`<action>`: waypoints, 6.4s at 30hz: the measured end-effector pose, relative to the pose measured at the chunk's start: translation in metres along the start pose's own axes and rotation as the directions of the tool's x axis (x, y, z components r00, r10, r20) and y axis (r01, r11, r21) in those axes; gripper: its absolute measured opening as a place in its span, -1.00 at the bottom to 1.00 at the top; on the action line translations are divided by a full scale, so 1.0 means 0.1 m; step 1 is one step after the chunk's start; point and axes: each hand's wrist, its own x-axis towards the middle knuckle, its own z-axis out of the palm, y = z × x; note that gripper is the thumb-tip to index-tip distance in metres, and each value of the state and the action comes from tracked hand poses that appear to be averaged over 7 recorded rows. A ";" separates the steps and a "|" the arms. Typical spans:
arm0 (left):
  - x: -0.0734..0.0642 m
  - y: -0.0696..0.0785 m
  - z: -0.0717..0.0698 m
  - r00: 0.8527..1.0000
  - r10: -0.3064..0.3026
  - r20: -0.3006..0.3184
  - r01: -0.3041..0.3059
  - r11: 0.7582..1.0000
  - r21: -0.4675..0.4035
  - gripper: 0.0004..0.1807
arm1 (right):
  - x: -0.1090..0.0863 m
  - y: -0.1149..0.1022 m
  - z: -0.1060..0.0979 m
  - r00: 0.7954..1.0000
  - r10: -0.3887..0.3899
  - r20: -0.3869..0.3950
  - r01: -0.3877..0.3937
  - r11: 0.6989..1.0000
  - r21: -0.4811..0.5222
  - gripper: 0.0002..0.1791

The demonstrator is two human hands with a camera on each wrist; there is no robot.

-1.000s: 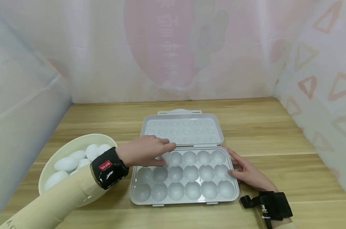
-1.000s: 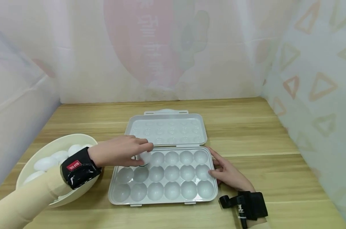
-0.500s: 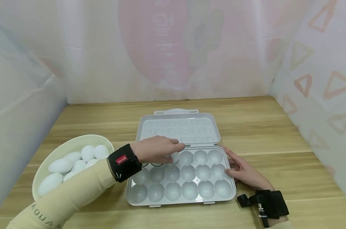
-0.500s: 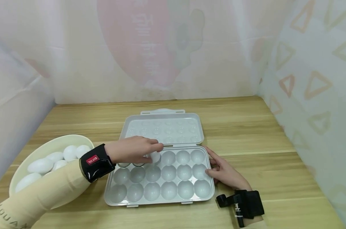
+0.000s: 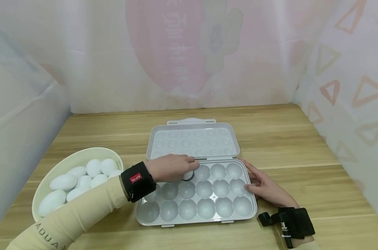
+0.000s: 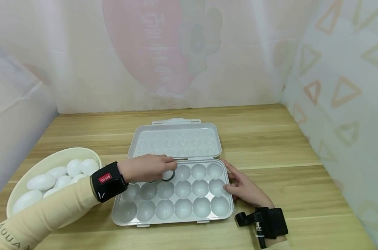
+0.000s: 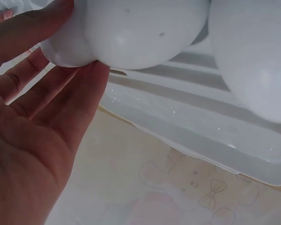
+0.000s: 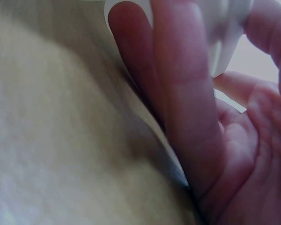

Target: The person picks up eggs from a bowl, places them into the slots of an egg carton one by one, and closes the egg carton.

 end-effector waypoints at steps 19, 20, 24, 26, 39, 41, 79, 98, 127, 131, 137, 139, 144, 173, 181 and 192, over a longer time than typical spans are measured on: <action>-0.21 0.00 0.01 0.996 -0.030 -0.079 0.031 0.999 0.017 -0.70 | 0.04 -0.01 0.01 1.000 -0.004 0.031 0.003 1.000 0.009 -0.13; -0.23 -0.01 0.00 0.996 -0.036 -0.083 0.038 0.999 0.027 -0.69 | 0.04 -0.01 0.01 1.000 -0.002 0.031 0.001 1.000 0.006 -0.13; -0.34 -0.03 -0.05 0.994 -0.064 -0.090 0.067 0.997 0.040 -0.65 | 0.04 0.01 -0.02 1.000 0.003 0.028 -0.003 1.000 -0.012 -0.14; -0.38 -0.05 -0.06 0.993 -0.075 -0.090 0.079 0.996 0.040 -0.63 | 0.05 0.01 -0.03 1.000 0.008 0.027 -0.008 1.000 -0.021 -0.13; -0.69 -0.11 -0.17 0.984 -0.132 -0.118 0.137 0.990 0.030 -0.63 | 0.04 0.05 -0.14 1.000 0.015 0.022 -0.014 0.999 -0.047 -0.13; -0.74 -0.12 -0.17 0.981 -0.141 -0.135 0.147 0.988 0.038 -0.65 | 0.04 0.05 -0.16 1.000 0.014 0.023 -0.013 0.999 -0.046 -0.13; -1.57 -0.03 -0.18 0.924 -0.382 0.021 0.382 0.919 -0.102 -0.73 | -0.07 0.07 -0.30 1.000 -0.007 0.009 0.008 0.999 -0.053 -0.14; -1.65 -0.06 -0.06 0.899 -0.414 0.142 0.437 0.870 -0.228 -0.87 | -0.07 0.05 -0.30 1.000 0.010 0.005 -0.010 0.999 -0.038 -0.14; -1.57 -0.11 -0.12 0.959 -0.268 0.088 0.282 0.920 -0.272 -0.77 | -0.05 0.05 -0.29 1.000 0.006 0.001 -0.006 0.998 -0.066 -0.15; -1.54 -0.10 -0.21 0.953 -0.288 0.092 0.302 0.913 -0.273 -0.77 | -0.06 0.05 -0.28 1.000 -0.002 0.002 0.002 0.998 -0.058 -0.15; -1.47 -0.10 -0.32 0.955 -0.290 0.053 0.295 0.930 -0.220 -0.78 | -0.06 0.04 -0.29 1.000 0.002 0.004 -0.002 0.998 -0.061 -0.14; -1.44 -0.11 -0.34 0.961 -0.276 0.036 0.277 0.938 -0.208 -0.78 | -0.06 0.04 -0.29 1.000 0.003 0.006 -0.002 0.998 -0.059 -0.14; -1.37 -0.12 -0.38 0.966 -0.259 0.022 0.257 0.944 -0.208 -0.78 | -0.06 0.05 -0.29 1.000 0.004 0.007 -0.004 0.998 -0.059 -0.14; -0.68 0.02 -0.43 0.995 -0.094 -0.020 0.091 0.987 -0.130 -0.81 | -0.05 0.02 -0.24 0.999 0.033 0.000 -0.033 0.998 -0.048 -0.14; -0.45 0.06 -0.41 0.998 -0.066 0.007 0.066 0.984 -0.163 -0.85 | -0.02 0.00 -0.21 0.999 0.037 -0.001 -0.037 0.998 -0.043 -0.15; -0.14 0.10 -0.44 1.000 0.006 0.017 -0.004 0.990 -0.140 -0.87 | 0.01 -0.02 -0.15 1.000 0.005 -0.003 -0.005 0.999 -0.035 -0.14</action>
